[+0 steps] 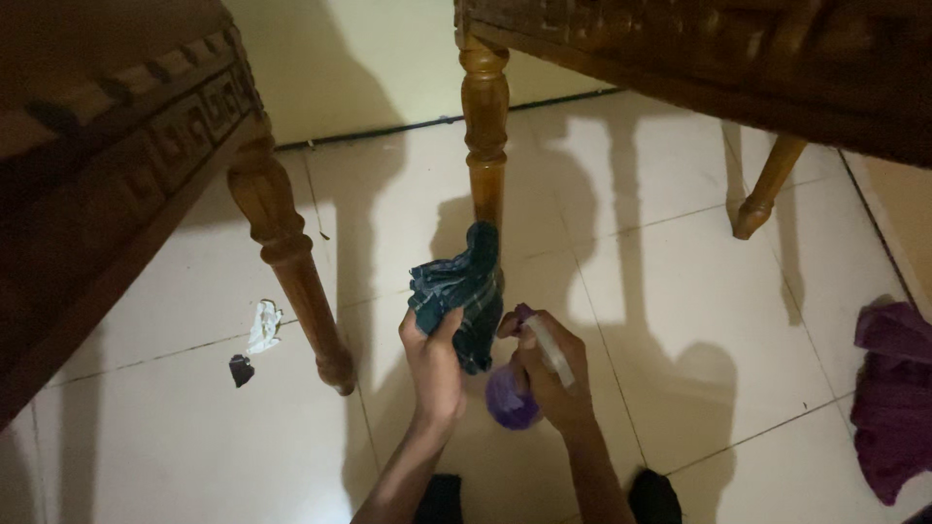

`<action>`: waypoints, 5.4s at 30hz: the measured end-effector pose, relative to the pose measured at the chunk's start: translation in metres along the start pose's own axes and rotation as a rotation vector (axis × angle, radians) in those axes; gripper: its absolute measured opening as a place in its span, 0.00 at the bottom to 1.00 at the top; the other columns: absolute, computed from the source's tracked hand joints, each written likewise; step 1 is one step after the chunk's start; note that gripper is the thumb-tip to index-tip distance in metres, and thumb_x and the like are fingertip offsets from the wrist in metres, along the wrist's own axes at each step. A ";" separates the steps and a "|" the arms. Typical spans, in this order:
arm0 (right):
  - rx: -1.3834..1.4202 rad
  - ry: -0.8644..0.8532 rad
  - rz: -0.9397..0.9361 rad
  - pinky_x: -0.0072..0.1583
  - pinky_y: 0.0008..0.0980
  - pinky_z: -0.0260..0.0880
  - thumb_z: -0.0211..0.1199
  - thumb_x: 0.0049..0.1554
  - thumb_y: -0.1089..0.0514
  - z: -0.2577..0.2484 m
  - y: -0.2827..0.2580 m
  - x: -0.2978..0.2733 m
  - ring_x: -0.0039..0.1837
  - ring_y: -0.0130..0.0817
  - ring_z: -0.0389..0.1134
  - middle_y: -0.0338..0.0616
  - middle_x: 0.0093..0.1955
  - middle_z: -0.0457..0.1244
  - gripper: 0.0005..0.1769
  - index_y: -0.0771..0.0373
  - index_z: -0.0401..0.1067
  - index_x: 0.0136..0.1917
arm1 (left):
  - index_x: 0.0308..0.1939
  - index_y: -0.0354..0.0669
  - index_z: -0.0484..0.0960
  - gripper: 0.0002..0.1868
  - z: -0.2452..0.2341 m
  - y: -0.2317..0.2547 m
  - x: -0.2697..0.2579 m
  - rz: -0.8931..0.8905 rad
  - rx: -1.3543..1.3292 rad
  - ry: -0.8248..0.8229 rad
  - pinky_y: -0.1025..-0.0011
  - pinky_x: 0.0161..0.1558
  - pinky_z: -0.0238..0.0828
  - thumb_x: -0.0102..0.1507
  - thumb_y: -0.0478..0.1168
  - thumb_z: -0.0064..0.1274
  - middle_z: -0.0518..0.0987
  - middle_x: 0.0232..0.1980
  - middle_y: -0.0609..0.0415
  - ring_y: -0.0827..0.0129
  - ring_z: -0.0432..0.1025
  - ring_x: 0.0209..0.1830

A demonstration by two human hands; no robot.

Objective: The person cleans a wooden chair by spraying a cleaning solution from a purple bottle onto a cloth and wiping the chair's legs, seat, and backrest. The person moves between different parts of the chair to clean them thoroughly.

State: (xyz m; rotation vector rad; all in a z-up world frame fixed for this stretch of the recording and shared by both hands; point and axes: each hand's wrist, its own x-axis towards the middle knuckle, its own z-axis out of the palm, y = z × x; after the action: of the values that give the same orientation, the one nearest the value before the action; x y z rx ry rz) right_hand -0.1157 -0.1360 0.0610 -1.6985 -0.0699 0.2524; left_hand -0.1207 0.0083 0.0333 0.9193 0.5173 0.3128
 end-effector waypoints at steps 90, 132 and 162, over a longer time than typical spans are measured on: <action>-0.013 0.173 -0.080 0.33 0.29 0.65 0.48 0.69 0.44 0.004 0.002 0.097 0.28 0.26 0.63 0.56 0.50 0.70 0.28 0.74 0.71 0.56 | 0.59 0.35 0.71 0.30 0.033 -0.057 0.144 -0.074 0.282 -0.269 0.69 0.26 0.66 0.72 0.60 0.36 0.75 0.34 0.51 0.70 0.67 0.26; -0.020 0.255 -0.137 0.32 0.29 0.66 0.51 0.67 0.41 -0.015 0.010 0.084 0.29 0.28 0.65 0.55 0.50 0.70 0.30 0.75 0.71 0.53 | 0.74 0.48 0.59 0.44 0.028 -0.055 0.147 0.635 1.579 -0.718 0.47 0.81 0.42 0.54 0.25 0.56 0.55 0.80 0.44 0.46 0.49 0.82; -0.104 0.298 -0.096 0.36 0.29 0.64 0.49 0.67 0.35 -0.028 -0.004 0.057 0.30 0.26 0.62 0.50 0.43 0.68 0.35 0.74 0.72 0.54 | 0.70 0.51 0.65 0.36 -0.017 -0.043 0.142 1.164 1.620 -1.069 0.54 0.79 0.46 0.59 0.44 0.61 0.63 0.77 0.50 0.60 0.55 0.80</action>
State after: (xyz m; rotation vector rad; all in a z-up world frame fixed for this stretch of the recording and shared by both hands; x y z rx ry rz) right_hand -0.0540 -0.1514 0.0614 -1.8138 0.0571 -0.0784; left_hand -0.0098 0.0618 -0.0518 2.6838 -1.0754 0.3333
